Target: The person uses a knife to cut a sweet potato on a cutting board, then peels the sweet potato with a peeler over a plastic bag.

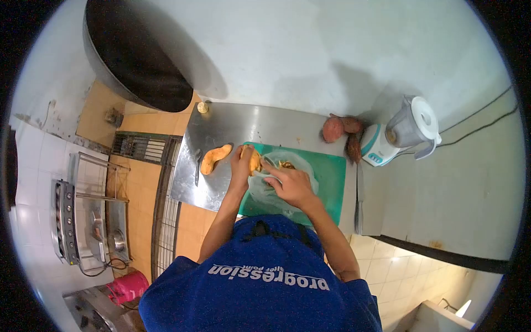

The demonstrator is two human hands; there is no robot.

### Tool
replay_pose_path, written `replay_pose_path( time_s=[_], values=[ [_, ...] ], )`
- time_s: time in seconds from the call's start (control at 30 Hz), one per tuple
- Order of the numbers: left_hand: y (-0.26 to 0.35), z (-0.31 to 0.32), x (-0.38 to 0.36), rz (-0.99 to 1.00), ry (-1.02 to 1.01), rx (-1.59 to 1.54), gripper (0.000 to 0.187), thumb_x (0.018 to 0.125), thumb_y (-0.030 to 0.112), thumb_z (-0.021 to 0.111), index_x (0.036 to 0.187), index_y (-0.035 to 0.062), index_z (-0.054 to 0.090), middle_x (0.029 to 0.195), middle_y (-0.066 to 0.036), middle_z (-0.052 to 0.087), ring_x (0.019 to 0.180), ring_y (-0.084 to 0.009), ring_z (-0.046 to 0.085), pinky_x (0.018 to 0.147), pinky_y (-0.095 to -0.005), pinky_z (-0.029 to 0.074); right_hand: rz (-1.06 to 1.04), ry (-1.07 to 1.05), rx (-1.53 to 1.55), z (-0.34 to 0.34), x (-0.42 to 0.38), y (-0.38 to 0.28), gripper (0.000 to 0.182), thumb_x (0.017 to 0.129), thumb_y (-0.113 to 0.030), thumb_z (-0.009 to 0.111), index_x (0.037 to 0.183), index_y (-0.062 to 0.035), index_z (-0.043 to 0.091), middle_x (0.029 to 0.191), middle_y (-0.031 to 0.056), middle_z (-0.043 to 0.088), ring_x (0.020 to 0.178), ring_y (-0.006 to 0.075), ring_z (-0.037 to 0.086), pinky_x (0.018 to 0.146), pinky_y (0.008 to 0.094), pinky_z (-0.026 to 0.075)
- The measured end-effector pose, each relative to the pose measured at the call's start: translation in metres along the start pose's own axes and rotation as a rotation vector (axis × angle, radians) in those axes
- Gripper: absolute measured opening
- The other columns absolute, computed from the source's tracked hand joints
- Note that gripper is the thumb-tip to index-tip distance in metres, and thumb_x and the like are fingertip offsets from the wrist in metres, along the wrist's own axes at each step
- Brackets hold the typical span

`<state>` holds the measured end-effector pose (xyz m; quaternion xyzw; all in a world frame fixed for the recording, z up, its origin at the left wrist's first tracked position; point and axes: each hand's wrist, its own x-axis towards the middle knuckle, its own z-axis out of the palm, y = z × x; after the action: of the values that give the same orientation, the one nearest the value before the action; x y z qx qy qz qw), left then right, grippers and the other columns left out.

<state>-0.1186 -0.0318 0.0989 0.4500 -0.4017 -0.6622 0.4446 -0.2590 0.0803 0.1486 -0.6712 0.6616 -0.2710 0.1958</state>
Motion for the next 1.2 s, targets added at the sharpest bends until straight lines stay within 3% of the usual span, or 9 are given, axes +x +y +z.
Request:
replay_pose_path(
  time_s=[0.1, 0.2, 0.43, 0.77, 0.83, 0.9, 0.97, 1.1, 1.2],
  values=[
    [-0.001, -0.006, 0.007, 0.036, 0.039, 0.069, 0.024, 0.099, 0.026, 0.063, 0.091, 0.0032, 0.062, 0.078, 0.0, 0.057, 0.071, -0.0085, 0.051, 0.064, -0.0272, 0.042, 0.089, -0.127, -0.217, -0.002, -0.002, 0.005, 0.047, 0.096, -0.047, 0.059, 0.141, -0.0356, 0.058, 0.089, 0.0151, 0.071, 0.08, 0.0379, 0.068, 0.07, 0.051, 0.053],
    [0.004, -0.006, 0.007, -0.01, 0.057, 0.071, 0.024, 0.099, 0.026, 0.063, 0.092, 0.0036, 0.062, 0.079, 0.0, 0.057, 0.071, -0.0084, 0.051, 0.065, -0.0273, 0.042, 0.036, -0.015, -0.154, -0.012, 0.0, -0.008, 0.046, 0.096, -0.047, 0.058, 0.141, -0.0385, 0.058, 0.086, 0.0151, 0.07, 0.078, 0.0375, 0.069, 0.067, 0.0501, 0.053],
    [-0.008, -0.012, 0.008, 0.142, 0.06, 0.15, 0.023, 0.101, 0.026, 0.062, 0.093, 0.0045, 0.059, 0.08, 0.0, 0.055, 0.073, -0.0076, 0.05, 0.065, -0.0262, 0.041, -0.003, -0.044, -0.158, 0.002, 0.002, -0.003, 0.046, 0.095, -0.047, 0.059, 0.14, -0.0369, 0.058, 0.085, 0.0148, 0.069, 0.077, 0.0386, 0.068, 0.066, 0.051, 0.054],
    [0.007, -0.007, 0.001, 0.119, -0.053, 0.132, 0.018, 0.099, 0.022, 0.062, 0.094, 0.0044, 0.058, 0.083, 0.0, 0.055, 0.076, -0.0086, 0.053, 0.068, -0.0274, 0.044, -0.034, -0.024, -0.175, -0.005, -0.003, -0.009, 0.047, 0.095, -0.043, 0.061, 0.141, -0.0358, 0.058, 0.087, 0.0144, 0.07, 0.076, 0.0363, 0.068, 0.065, 0.0488, 0.054],
    [0.002, -0.011, 0.009, 0.076, 0.072, 0.002, 0.018, 0.099, 0.022, 0.061, 0.094, 0.0048, 0.059, 0.082, 0.0, 0.054, 0.079, -0.0086, 0.051, 0.07, -0.0277, 0.043, -0.038, -0.01, -0.191, 0.002, -0.011, 0.003, 0.047, 0.095, -0.043, 0.061, 0.141, -0.0356, 0.058, 0.087, 0.0141, 0.07, 0.076, 0.0354, 0.069, 0.065, 0.0485, 0.054],
    [0.007, -0.023, 0.019, 0.053, 0.054, -0.108, 0.016, 0.097, 0.021, 0.059, 0.099, 0.0059, 0.061, 0.089, -0.001, 0.057, 0.083, -0.0123, 0.055, 0.072, -0.0276, 0.046, 0.014, -0.215, -0.234, 0.001, -0.025, 0.015, 0.048, 0.095, -0.043, 0.061, 0.142, -0.0361, 0.056, 0.086, 0.0134, 0.071, 0.08, 0.0344, 0.069, 0.067, 0.0492, 0.053],
    [0.013, -0.022, 0.02, 0.108, 0.109, 0.058, 0.019, 0.099, 0.022, 0.06, 0.094, 0.0043, 0.059, 0.081, 0.002, 0.052, 0.077, -0.0091, 0.045, 0.071, -0.0259, 0.04, 0.017, -0.104, -0.185, 0.0, -0.025, 0.018, 0.047, 0.095, -0.043, 0.061, 0.142, -0.0356, 0.057, 0.085, 0.0133, 0.07, 0.078, 0.0341, 0.069, 0.066, 0.0489, 0.053],
    [-0.003, -0.006, 0.007, 0.226, 0.013, 0.143, 0.016, 0.098, 0.018, 0.061, 0.092, 0.003, 0.059, 0.081, -0.002, 0.057, 0.076, -0.0102, 0.051, 0.07, -0.0272, 0.044, -0.016, 0.121, -0.055, -0.018, -0.011, -0.011, 0.048, 0.092, -0.039, 0.067, 0.139, -0.0312, 0.061, 0.081, 0.0119, 0.068, 0.073, 0.0332, 0.066, 0.064, 0.0448, 0.051],
    [-0.004, -0.005, 0.005, 0.215, -0.003, 0.175, 0.013, 0.097, 0.015, 0.062, 0.092, 0.004, 0.059, 0.084, -0.002, 0.057, 0.078, -0.0107, 0.052, 0.07, -0.0281, 0.044, -0.019, 0.064, -0.165, -0.002, -0.016, -0.008, 0.042, 0.095, -0.043, 0.061, 0.135, -0.0324, 0.064, 0.077, 0.0112, 0.067, 0.068, 0.0334, 0.067, 0.06, 0.0481, 0.052]
  ],
)
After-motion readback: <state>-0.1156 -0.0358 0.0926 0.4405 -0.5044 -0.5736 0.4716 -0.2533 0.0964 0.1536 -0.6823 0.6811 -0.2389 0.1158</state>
